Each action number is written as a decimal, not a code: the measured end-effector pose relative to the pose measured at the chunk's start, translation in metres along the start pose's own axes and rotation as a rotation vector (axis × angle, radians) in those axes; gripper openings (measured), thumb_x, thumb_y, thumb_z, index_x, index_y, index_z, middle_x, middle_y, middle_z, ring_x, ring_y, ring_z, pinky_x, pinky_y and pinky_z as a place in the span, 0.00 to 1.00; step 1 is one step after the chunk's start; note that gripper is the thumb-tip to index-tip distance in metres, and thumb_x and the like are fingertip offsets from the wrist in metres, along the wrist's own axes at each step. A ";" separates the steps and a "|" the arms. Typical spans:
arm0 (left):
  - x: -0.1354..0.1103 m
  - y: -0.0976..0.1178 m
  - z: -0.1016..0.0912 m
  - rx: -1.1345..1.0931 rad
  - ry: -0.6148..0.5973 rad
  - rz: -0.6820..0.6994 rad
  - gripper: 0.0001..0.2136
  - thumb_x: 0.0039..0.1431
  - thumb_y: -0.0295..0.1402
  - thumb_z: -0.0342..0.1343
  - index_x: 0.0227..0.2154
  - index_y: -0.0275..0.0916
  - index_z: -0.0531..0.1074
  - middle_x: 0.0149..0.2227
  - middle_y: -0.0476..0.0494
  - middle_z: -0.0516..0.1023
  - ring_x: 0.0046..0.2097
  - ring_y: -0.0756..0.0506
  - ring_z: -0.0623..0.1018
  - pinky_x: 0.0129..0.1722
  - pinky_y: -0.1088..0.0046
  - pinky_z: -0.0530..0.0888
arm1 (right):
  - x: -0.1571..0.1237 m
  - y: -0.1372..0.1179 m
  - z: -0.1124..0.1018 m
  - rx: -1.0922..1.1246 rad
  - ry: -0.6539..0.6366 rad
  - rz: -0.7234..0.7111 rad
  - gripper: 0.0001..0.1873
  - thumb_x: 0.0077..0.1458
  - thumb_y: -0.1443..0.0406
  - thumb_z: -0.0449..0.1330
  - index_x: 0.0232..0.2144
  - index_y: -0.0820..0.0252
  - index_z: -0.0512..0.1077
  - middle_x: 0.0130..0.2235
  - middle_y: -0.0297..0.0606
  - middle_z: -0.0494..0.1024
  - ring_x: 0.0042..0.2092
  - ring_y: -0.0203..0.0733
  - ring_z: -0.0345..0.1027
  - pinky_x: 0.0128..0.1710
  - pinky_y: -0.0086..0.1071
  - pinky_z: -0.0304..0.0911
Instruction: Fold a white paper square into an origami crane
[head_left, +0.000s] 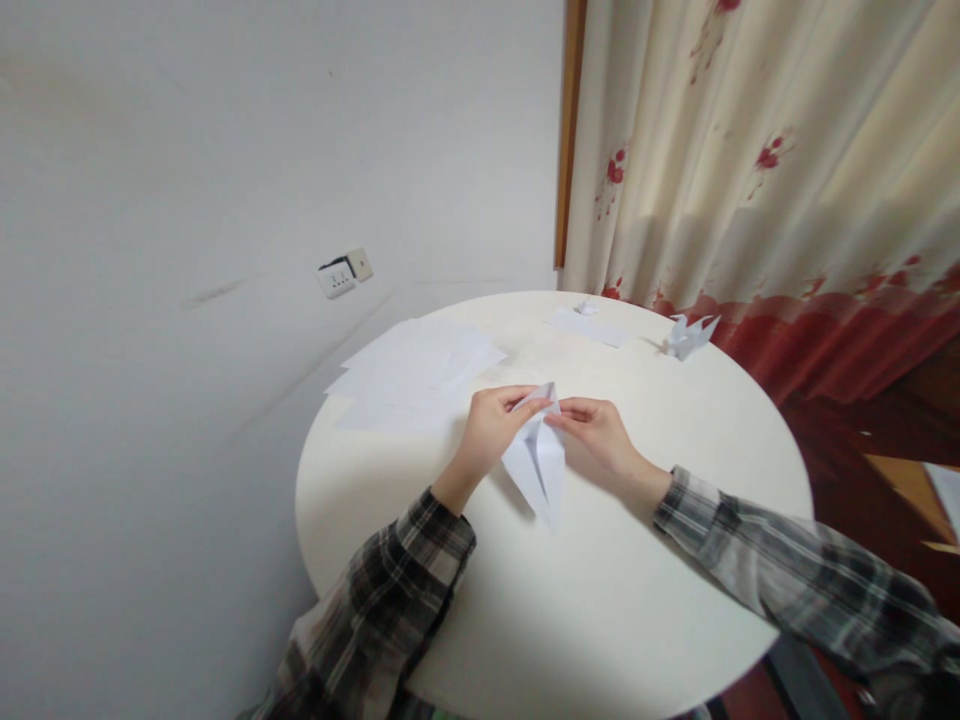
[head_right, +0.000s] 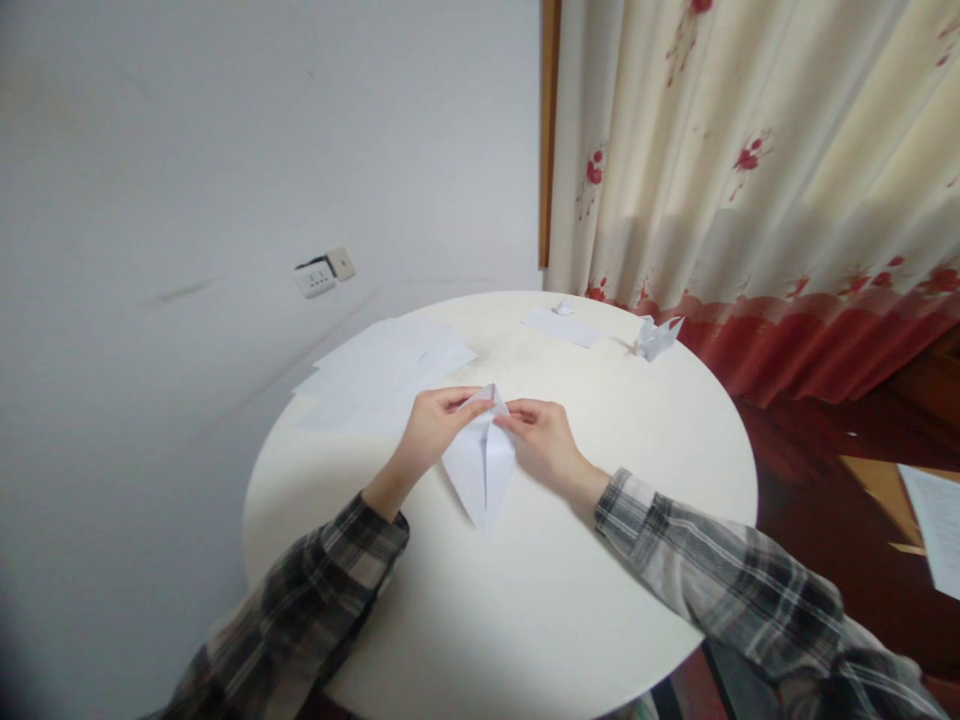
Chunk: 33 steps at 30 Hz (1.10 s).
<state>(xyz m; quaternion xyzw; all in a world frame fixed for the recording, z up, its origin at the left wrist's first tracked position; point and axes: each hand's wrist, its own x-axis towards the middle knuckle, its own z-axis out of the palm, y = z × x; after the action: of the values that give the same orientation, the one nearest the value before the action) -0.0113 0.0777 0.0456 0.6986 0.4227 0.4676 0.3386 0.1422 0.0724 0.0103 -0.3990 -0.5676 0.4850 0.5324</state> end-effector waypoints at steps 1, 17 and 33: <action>0.000 0.000 0.000 -0.006 -0.004 -0.005 0.09 0.50 0.37 0.57 0.28 0.37 0.78 0.31 0.47 0.80 0.32 0.47 0.76 0.31 0.74 0.71 | 0.000 0.000 0.000 -0.001 -0.005 0.000 0.15 0.38 0.57 0.66 0.28 0.62 0.77 0.31 0.39 0.79 0.32 0.41 0.70 0.34 0.33 0.64; 0.006 -0.006 -0.002 -0.083 -0.066 -0.037 0.10 0.48 0.38 0.58 0.30 0.37 0.78 0.34 0.45 0.80 0.37 0.45 0.77 0.37 0.70 0.72 | -0.001 0.001 0.000 -0.078 -0.079 -0.032 0.13 0.41 0.58 0.63 0.28 0.61 0.77 0.31 0.35 0.79 0.32 0.42 0.70 0.35 0.33 0.64; 0.004 -0.005 0.001 -0.083 -0.011 -0.074 0.10 0.50 0.39 0.57 0.28 0.38 0.77 0.32 0.47 0.79 0.34 0.47 0.76 0.34 0.73 0.71 | -0.003 -0.002 0.003 -0.013 -0.063 0.048 0.14 0.36 0.58 0.67 0.26 0.62 0.77 0.30 0.36 0.79 0.30 0.42 0.71 0.32 0.33 0.65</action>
<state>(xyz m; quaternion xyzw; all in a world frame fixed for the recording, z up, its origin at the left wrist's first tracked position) -0.0105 0.0832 0.0422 0.6703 0.4269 0.4680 0.3867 0.1395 0.0687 0.0123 -0.4005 -0.5773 0.5063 0.5000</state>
